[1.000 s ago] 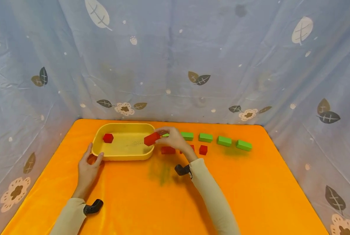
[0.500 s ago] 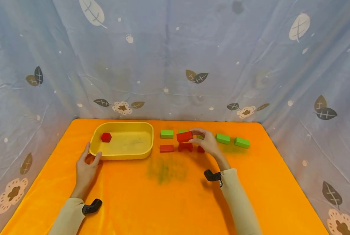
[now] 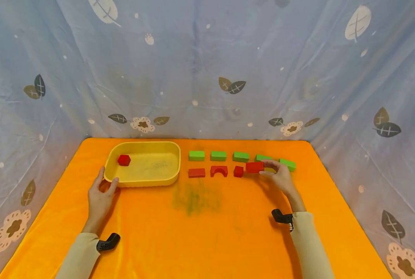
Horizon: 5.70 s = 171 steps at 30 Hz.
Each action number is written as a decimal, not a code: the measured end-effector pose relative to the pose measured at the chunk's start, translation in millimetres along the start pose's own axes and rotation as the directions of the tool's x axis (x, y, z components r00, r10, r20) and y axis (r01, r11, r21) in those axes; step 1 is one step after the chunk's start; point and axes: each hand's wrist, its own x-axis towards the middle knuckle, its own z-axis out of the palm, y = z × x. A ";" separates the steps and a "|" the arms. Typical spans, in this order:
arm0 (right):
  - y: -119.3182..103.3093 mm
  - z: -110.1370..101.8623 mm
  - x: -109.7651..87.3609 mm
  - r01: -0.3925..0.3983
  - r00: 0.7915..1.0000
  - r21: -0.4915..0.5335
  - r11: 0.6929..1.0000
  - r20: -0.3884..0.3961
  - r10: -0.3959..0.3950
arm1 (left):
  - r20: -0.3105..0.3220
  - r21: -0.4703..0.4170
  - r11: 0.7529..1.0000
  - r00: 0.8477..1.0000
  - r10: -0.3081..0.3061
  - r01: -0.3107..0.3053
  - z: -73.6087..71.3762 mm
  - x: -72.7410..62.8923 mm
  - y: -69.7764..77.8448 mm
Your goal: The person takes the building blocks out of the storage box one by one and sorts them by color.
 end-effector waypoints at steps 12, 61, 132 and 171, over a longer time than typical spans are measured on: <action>27.0 -5.0 -4.3 0.017 1.000 -0.327 0.945 -0.009 -0.021 | -0.002 -0.020 1.000 1.000 0.010 -0.010 -1.1 -0.1 1.3; -134.3 211.9 78.5 0.286 0.934 0.022 0.958 0.219 -0.283 | 0.017 -0.016 1.000 1.000 0.026 -0.026 2.5 10.1 1.6; -199.8 325.7 116.8 0.290 0.913 -0.131 0.948 0.334 -0.233 | 0.020 0.049 0.999 1.000 -0.001 0.000 -6.1 -3.1 -4.6; -79.3 71.4 31.9 0.154 0.986 -0.072 0.985 -0.058 -0.159 | 0.021 0.020 1.000 1.000 0.008 -0.009 -14.0 4.3 -2.0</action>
